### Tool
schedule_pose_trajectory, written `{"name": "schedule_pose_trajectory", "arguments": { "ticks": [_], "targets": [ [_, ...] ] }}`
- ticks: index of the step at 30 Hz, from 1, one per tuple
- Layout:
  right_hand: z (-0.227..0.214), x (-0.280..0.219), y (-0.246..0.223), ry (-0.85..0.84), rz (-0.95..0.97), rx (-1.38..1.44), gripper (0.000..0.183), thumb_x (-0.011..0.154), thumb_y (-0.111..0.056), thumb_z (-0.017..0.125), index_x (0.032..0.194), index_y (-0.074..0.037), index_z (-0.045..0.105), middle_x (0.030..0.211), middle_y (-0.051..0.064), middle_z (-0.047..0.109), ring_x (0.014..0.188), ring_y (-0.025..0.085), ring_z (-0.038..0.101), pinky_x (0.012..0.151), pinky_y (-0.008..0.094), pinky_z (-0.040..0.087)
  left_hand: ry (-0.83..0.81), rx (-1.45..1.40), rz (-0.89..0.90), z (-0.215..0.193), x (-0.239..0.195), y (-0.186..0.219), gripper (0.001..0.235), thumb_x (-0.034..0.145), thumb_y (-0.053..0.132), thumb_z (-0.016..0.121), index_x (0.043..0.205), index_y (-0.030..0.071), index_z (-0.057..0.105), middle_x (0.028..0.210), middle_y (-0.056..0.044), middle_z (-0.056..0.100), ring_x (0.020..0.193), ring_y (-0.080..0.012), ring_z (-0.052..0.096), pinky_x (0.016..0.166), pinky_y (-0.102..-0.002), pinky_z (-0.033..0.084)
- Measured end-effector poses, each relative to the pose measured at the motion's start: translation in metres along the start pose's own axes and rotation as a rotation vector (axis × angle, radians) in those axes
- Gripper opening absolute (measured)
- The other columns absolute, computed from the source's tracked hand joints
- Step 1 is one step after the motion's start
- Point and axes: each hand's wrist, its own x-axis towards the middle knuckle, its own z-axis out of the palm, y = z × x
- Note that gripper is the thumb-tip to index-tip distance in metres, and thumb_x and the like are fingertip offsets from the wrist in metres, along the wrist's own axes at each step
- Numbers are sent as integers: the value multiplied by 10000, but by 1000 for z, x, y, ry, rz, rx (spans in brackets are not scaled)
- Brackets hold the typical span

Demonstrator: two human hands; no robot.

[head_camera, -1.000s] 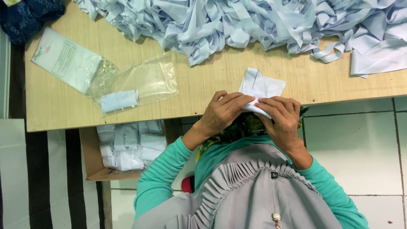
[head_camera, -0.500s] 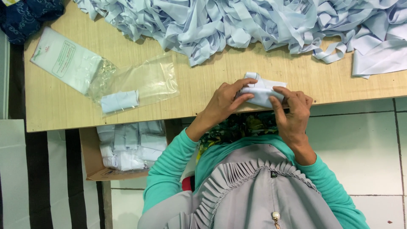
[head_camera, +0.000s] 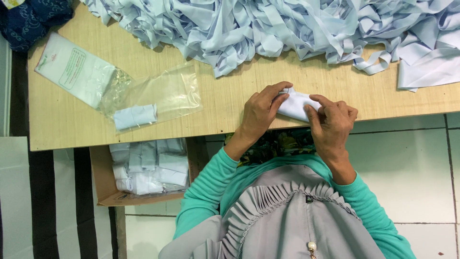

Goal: The person folds white fabric strips into small rectangles and places them into plastic bags before putting the bags into a cardboard box.

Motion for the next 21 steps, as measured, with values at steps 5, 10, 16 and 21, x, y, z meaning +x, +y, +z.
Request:
{"name": "schedule_pose_trajectory", "arguments": {
  "ticks": [5, 10, 16, 21],
  "targets": [
    [0, 2, 9, -39, -14, -91, 133, 1077, -188, 789, 1165, -90, 770, 656, -36, 469, 739, 158, 524, 859, 359, 344, 64, 127, 9, -2, 5, 12, 206, 1056, 257, 636, 1253, 212, 673, 1024, 51, 707, 907, -225, 751, 739, -330, 593],
    [-7, 8, 10, -95, 8, -141, 123, 1086, -223, 787, 1117, -105, 773, 656, -35, 475, 761, 175, 540, 836, 366, 350, 72, 181, -29, -5, 7, 16, 184, 1059, 273, 626, 1224, 208, 677, 954, 44, 625, 862, -228, 740, 729, -337, 612],
    [-12, 23, 1, -53, -196, -119, 191, 1094, -220, 702, 1222, -103, 780, 1275, 123, 665, 1234, 308, 595, 1042, 439, 363, 85, 166, -89, -7, 10, 17, 193, 1055, 274, 626, 1230, 207, 667, 1005, 13, 571, 813, -298, 730, 694, -435, 628],
    [8, 10, -17, -148, -369, -130, 348, 1037, -249, 674, 1358, -123, 719, 1440, 111, 675, 1382, 324, 573, 1186, 586, 243, 98, 117, -132, -7, 14, 17, 203, 1040, 269, 667, 1240, 229, 670, 989, 38, 547, 793, -250, 727, 652, -418, 619]
  ]
}}
